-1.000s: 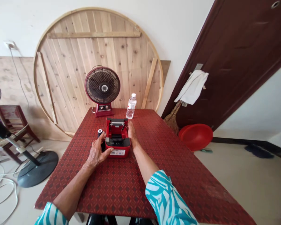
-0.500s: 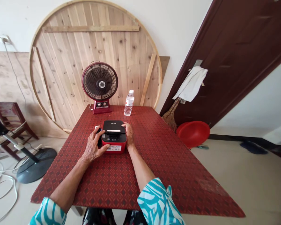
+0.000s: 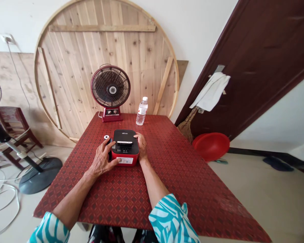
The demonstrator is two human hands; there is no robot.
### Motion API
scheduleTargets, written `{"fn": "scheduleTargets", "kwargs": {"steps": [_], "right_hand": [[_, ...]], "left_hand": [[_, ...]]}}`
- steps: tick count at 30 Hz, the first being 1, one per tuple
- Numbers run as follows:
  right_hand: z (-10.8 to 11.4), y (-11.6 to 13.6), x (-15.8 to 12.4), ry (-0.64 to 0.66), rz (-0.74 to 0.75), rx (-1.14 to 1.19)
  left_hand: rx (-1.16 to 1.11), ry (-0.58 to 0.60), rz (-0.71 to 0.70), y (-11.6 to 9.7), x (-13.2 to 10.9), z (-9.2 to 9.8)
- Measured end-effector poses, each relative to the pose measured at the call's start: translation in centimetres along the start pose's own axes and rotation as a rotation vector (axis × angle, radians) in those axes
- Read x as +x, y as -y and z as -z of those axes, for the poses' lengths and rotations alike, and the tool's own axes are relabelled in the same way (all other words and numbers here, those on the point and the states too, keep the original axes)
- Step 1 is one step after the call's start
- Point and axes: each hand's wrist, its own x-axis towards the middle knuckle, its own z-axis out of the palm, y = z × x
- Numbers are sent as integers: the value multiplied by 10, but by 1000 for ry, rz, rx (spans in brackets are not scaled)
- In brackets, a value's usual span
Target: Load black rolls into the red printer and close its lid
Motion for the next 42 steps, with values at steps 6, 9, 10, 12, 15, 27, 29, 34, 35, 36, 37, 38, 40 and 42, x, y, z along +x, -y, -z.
{"fn": "scheduleTargets", "kwargs": {"steps": [6,9,10,12,15,27,29,34,35,36,37,38,40,42], "right_hand": [[0,-5,-4,-9,5,19],[-1,-10,-6,-20,-76,48],[-2,-12,-6,-14,-103,61],[-2,-15,-6,5,-134,74],[-3,-18,-5,19,-151,65],[-3,-15,-5,33,-160,109],[-4,-16,-4,20,-156,108],[-4,-19,-3,25,-144,103],[-4,-19,-3,31,-142,100],[-4,-20,-3,34,-143,97],[-3,-20,-3,35,-144,95],[-3,-20,-3,33,-149,93],[-3,-21,-3,29,-160,92],[-3,-21,-3,26,-165,90]], "left_hand": [[-205,-117,55,0,0,1],[-369,-146,172,-8,5,1],[-451,-165,223,-10,7,1],[-633,-213,339,-14,11,2],[-816,-245,481,-16,17,6],[-1024,-24,710,-13,35,8],[-1063,36,761,-10,38,12],[-1211,142,904,-6,44,19],[-1229,154,921,-6,45,19],[-1241,164,937,-6,46,19],[-1247,174,953,-7,46,19],[-1250,179,967,-7,47,19],[-1249,172,986,-9,47,19],[-1234,160,998,-9,47,19]]}}
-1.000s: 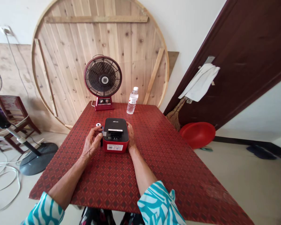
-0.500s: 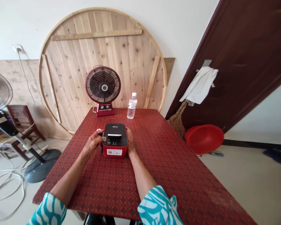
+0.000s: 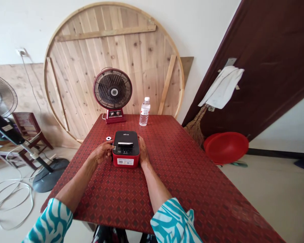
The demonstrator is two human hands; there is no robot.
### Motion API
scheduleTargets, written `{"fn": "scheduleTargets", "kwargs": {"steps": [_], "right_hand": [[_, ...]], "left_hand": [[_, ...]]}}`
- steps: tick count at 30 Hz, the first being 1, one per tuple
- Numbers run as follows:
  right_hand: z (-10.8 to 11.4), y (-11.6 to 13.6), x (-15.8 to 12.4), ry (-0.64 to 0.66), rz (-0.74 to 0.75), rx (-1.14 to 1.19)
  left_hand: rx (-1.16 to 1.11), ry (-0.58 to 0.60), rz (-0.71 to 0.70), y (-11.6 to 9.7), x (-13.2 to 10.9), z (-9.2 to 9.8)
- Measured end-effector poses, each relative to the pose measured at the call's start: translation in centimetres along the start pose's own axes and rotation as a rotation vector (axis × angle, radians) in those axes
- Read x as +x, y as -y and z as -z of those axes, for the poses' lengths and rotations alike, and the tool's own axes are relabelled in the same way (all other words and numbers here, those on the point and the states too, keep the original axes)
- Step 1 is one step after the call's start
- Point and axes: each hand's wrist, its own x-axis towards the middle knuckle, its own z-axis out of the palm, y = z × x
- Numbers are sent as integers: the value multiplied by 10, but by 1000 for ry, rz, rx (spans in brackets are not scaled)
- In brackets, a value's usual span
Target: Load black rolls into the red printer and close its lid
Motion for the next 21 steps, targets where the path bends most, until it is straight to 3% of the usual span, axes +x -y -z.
{"fn": "scheduleTargets", "kwargs": {"steps": [21], "right_hand": [[1,0,-8,-13,-22,39]], "left_hand": [[-8,-72,-43,9,2,-2]]}}
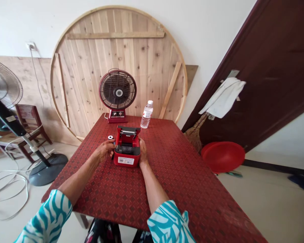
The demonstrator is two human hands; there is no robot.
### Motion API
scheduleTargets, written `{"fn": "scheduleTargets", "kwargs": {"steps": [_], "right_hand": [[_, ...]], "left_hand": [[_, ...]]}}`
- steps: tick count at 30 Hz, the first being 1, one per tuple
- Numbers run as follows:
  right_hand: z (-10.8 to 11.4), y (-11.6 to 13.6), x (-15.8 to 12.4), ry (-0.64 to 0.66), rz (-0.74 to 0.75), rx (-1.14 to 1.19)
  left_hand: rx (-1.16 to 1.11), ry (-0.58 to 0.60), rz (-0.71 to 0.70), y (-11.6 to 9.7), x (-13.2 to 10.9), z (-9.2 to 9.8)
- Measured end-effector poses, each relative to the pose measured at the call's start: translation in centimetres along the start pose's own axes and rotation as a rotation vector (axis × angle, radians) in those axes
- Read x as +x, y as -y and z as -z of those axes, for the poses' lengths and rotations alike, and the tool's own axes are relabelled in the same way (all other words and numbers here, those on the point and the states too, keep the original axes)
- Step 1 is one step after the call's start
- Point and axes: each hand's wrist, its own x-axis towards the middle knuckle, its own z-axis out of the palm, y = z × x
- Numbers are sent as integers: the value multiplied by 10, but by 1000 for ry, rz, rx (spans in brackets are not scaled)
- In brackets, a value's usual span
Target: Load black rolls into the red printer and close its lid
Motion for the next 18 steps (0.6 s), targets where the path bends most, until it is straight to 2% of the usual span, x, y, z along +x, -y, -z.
{"fn": "scheduleTargets", "kwargs": {"steps": [13,16,18], "right_hand": [[2,1,0,-8,-10,-46],[1,1,-1,-10,-17,-40],[0,1,0,-16,-17,-39]], "left_hand": [[70,2,-47,2,-2,0],[162,27,-64,-3,-2,3],[277,29,-139,-11,-1,4]]}}
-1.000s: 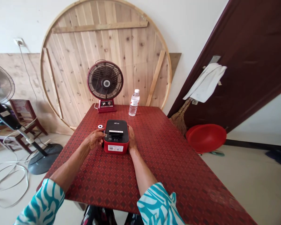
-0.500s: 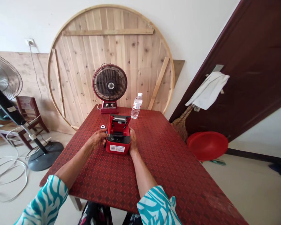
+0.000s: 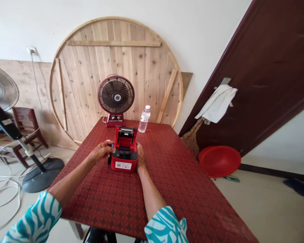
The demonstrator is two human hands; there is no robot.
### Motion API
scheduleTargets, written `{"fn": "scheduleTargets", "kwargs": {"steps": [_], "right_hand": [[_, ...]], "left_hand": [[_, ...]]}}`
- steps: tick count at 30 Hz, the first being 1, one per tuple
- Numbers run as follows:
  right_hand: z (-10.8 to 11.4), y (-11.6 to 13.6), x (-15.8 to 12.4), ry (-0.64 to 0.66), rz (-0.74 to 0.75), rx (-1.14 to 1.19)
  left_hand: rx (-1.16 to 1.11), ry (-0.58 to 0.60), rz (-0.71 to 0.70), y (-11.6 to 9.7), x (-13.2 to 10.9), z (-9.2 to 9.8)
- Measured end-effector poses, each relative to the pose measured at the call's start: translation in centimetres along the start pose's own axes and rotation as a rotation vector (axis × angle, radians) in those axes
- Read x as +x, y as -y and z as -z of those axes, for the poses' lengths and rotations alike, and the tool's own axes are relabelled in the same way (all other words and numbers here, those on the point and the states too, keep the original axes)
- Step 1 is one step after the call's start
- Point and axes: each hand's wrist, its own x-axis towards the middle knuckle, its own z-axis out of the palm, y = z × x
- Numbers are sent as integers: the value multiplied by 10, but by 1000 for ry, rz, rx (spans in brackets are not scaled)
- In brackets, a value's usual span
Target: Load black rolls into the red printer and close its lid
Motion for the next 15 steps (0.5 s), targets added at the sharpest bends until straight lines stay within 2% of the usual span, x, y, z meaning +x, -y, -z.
{"fn": "scheduleTargets", "kwargs": {"steps": [4,7,9,11,15], "right_hand": [[-2,-1,1,-10,-4,14],[-3,-1,2,-19,-20,28],[-3,-1,2,-36,-38,30],[-4,1,1,-44,-52,33],[-3,6,0,-11,-56,30]], "left_hand": [[305,-34,-312,-20,9,-5],[614,56,-496,-32,23,-16],[811,167,-515,-38,35,-25],[999,267,-469,-41,47,-33],[1457,377,-345,-47,65,-48]]}}
